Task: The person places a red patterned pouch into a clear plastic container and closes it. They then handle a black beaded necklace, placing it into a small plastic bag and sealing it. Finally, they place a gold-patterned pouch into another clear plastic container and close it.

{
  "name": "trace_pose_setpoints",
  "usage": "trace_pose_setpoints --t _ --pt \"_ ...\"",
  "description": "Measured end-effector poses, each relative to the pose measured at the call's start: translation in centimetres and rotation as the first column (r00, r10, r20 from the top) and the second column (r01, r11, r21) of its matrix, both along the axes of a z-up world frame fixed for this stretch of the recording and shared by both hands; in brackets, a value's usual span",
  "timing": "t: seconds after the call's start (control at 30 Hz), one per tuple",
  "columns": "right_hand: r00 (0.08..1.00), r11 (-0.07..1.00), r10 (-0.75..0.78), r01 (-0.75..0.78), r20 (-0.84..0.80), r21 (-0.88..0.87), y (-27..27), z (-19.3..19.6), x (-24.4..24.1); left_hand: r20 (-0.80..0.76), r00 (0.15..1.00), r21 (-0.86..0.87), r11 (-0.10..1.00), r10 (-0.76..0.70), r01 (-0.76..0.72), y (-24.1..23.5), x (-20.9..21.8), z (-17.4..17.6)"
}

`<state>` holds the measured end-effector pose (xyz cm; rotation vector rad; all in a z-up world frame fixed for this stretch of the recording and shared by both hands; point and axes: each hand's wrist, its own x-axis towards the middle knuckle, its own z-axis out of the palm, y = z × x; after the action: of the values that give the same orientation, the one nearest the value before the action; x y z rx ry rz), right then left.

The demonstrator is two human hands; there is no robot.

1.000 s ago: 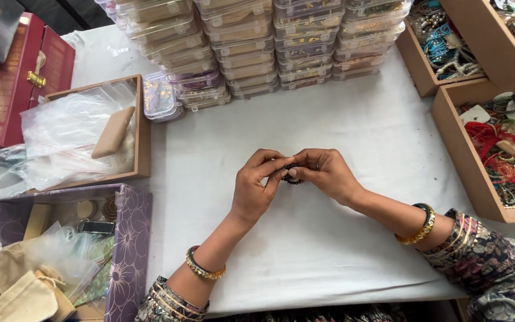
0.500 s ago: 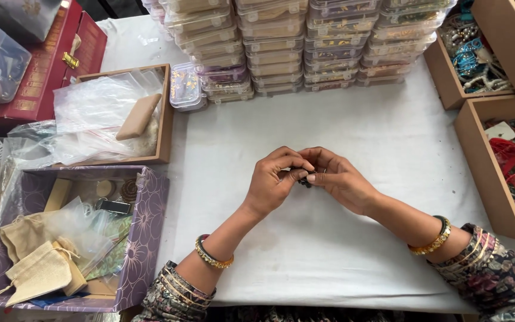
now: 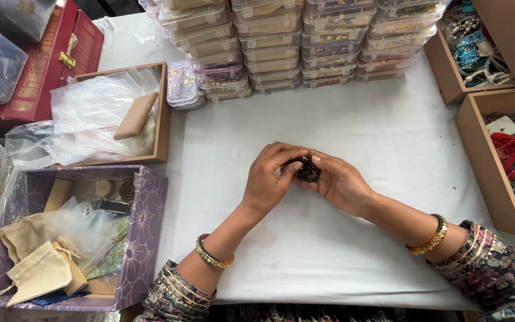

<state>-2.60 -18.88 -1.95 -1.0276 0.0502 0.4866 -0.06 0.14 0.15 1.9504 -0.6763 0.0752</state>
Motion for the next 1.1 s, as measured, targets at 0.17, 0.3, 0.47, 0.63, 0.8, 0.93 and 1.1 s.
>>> trace_pose_setpoints --t 0.17,0.3,0.47,0.63,0.8,0.93,1.1 --pt "0.999 0.999 -0.021 0.022 -0.036 0.027 0.4 0.9 -0.1 0.039 0.996 -0.069 0.995 0.075 -0.072 0.1 0.0 -0.1" --pt "1.000 1.000 -0.006 0.006 -0.027 -0.006 0.2 -0.5 0.0 0.069 0.993 -0.005 0.996 0.092 -0.092 0.0 -0.1 0.0" --pt "0.998 0.998 -0.054 0.053 -0.045 -0.030 0.4 0.4 -0.1 0.137 0.987 -0.024 0.996 0.086 -0.084 0.0 -0.1 0.0" --pt "0.997 0.997 -0.078 0.077 -0.026 -0.033 0.1 0.0 0.1 0.184 0.982 -0.042 0.999 0.033 -0.026 -0.1 -0.1 0.1" --pt "0.997 0.997 -0.078 0.078 0.005 -0.024 0.1 0.8 0.0 0.260 0.963 -0.054 0.996 0.077 -0.065 0.1 0.2 -0.2" --pt "0.995 0.995 -0.099 0.100 -0.020 0.010 -0.4 1.1 0.3 0.207 0.971 -0.034 0.993 0.117 -0.112 0.0 0.4 -0.6" --pt "0.994 0.994 -0.105 0.106 0.041 -0.021 -2.4 1.2 0.4 0.172 0.978 -0.061 0.992 0.119 -0.110 0.0 0.4 -0.3"
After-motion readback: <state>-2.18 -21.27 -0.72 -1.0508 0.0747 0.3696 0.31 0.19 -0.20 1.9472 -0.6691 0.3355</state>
